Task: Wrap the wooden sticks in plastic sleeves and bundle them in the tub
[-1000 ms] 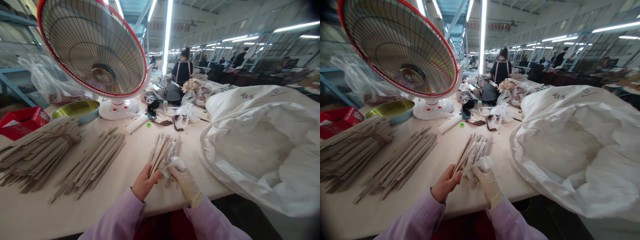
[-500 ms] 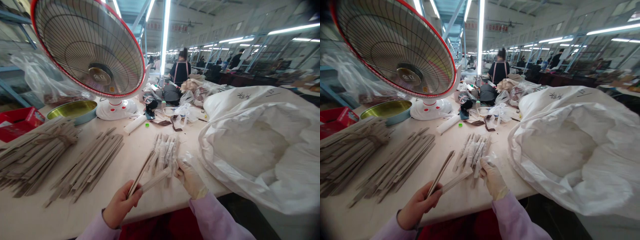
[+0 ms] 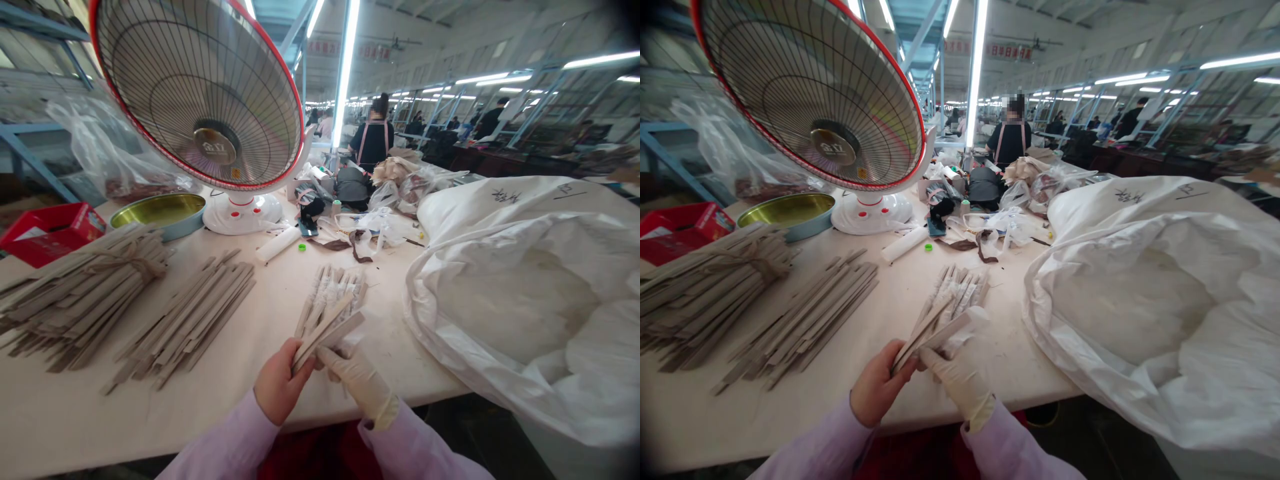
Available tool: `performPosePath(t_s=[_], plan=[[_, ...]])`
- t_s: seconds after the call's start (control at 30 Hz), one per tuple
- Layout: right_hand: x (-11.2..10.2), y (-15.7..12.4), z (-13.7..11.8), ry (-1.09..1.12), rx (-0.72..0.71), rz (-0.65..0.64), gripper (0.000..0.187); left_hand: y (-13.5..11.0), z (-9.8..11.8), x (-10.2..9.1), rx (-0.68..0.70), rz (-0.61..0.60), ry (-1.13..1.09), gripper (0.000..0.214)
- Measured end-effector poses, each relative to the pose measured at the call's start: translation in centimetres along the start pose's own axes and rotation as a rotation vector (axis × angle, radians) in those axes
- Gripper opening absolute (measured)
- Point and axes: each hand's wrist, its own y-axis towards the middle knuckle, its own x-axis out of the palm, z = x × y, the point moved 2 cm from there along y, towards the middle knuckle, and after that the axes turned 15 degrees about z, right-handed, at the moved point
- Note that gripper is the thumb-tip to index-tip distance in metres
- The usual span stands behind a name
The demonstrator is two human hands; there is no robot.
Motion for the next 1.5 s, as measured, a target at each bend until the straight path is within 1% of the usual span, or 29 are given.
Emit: performPosePath(t_s=[0.03,0.1,0.13,0.2,0.27,0.3,0.33,0.37,0.43,0.47,0.5,0.57,0.6,0.63,0.7,0.77,0.83,0.9,0.93,1.0,1.07,1.13,1.17,1.23,1.3,1.33,1.4,1.43,1.5], plan=[[0.3,-0.2,0.0,0.018,-0.001,-0.001,0.035,0.0,0.0,0.4,-0.039,-0.041,-0.037,0.023],[0.4,-0.3,0.0,0.076,-0.027,0.047,0.034,0.0,-0.2,1.1,-0.127,-0.136,-0.108,0.025],[0.4,-0.3,0.0,0.101,-0.048,0.071,0.033,0.1,-0.3,1.3,-0.159,-0.156,-0.138,0.027],[0.5,-0.4,0.1,0.113,-0.08,0.05,0.033,0.3,-0.6,1.3,-0.182,-0.112,-0.183,0.03],[0.5,-0.4,0.2,0.079,-0.072,-0.044,0.035,0.4,-0.9,1.0,-0.182,-0.031,-0.212,0.033],[0.4,-0.3,0.1,0.081,-0.057,-0.071,0.036,0.3,-1.0,0.8,-0.185,-0.016,-0.22,0.034],[0.2,-0.1,0.0,0.114,-0.044,-0.061,0.036,0.2,-1.2,0.7,-0.188,-0.023,-0.224,0.034],[-0.1,0.2,-0.2,0.184,-0.04,-0.011,0.036,0.1,-1.3,0.6,-0.193,-0.045,-0.225,0.035],[-0.4,0.6,-0.6,0.358,-0.046,0.13,0.036,0.0,-1.5,0.8,-0.197,-0.071,-0.221,0.035],[-0.3,0.6,-0.6,0.436,-0.047,0.189,0.036,0.0,-1.6,0.9,-0.195,-0.058,-0.219,0.034],[0.2,0.5,-0.5,0.459,-0.035,0.196,0.036,0.1,-1.6,1.1,-0.191,-0.027,-0.218,0.034],[1.6,0.0,0.1,0.418,0.066,0.107,0.038,0.4,-1.4,1.5,-0.179,0.053,-0.218,0.032],[2.1,-0.3,0.3,0.41,0.08,0.094,0.037,0.5,-1.4,1.6,-0.172,0.074,-0.218,0.031],[2.4,-0.5,0.5,0.397,0.096,0.05,0.038,0.6,-1.3,1.7,-0.165,0.071,-0.218,0.031],[2.1,-0.6,0.4,0.426,0.091,0.037,0.041,0.5,-1.4,1.5,-0.153,0.01,-0.213,0.032],[1.4,-0.2,0.3,0.49,0.077,0.088,0.044,0.2,-1.8,1.3,-0.151,-0.043,-0.205,0.032],[1.2,0.0,0.3,0.501,0.089,0.118,0.043,0.1,-2.1,1.3,-0.161,-0.027,-0.204,0.031],[1.8,0.0,0.5,0.448,0.107,0.07,0.041,0.4,-2.4,1.5,-0.173,0.026,-0.206,0.03],[2.1,0.0,0.5,0.424,0.102,0.048,0.041,0.8,-2.5,1.6,-0.177,0.05,-0.204,0.03],[1.9,0.2,0.4,0.401,0.035,0.059,0.039,2.2,-2.6,1.7,-0.184,0.085,-0.186,0.03],[0.9,0.8,0.0,0.363,-0.076,0.101,0.034,4.3,-2.7,1.7,-0.212,0.135,-0.152,0.027],[-0.4,1.5,-0.4,0.307,-0.152,0.116,0.038,6.7,-3.1,1.7,-0.255,0.181,-0.123,0.02],[-0.9,1.8,-0.5,0.293,-0.157,0.112,0.042,7.9,-3.4,1.8,-0.27,0.192,-0.115,0.018],[-1.7,2.2,-0.5,0.294,-0.104,0.112,0.043,9.6,-4.1,2.0,-0.271,0.201,-0.103,0.015],[-2.0,2.0,-0.4,0.264,-0.064,0.144,0.046,10.2,-4.7,2.0,-0.242,0.213,-0.093,0.013],[-2.1,1.9,-0.3,0.227,-0.064,0.168,0.049,10.0,-4.9,1.8,-0.224,0.22,-0.09,0.014],[-2.0,1.7,0.0,0.167,-0.064,0.186,0.053,8.6,-5.0,1.4,-0.195,0.22,-0.092,0.021],[-1.8,1.6,0.1,0.168,-0.049,0.172,0.055,7.6,-4.8,1.2,-0.194,0.192,-0.113,0.027],[-1.3,1.7,0.5,0.243,0.022,0.11,0.052,5.1,-4.0,1.3,-0.241,0.077,-0.208,0.038]])
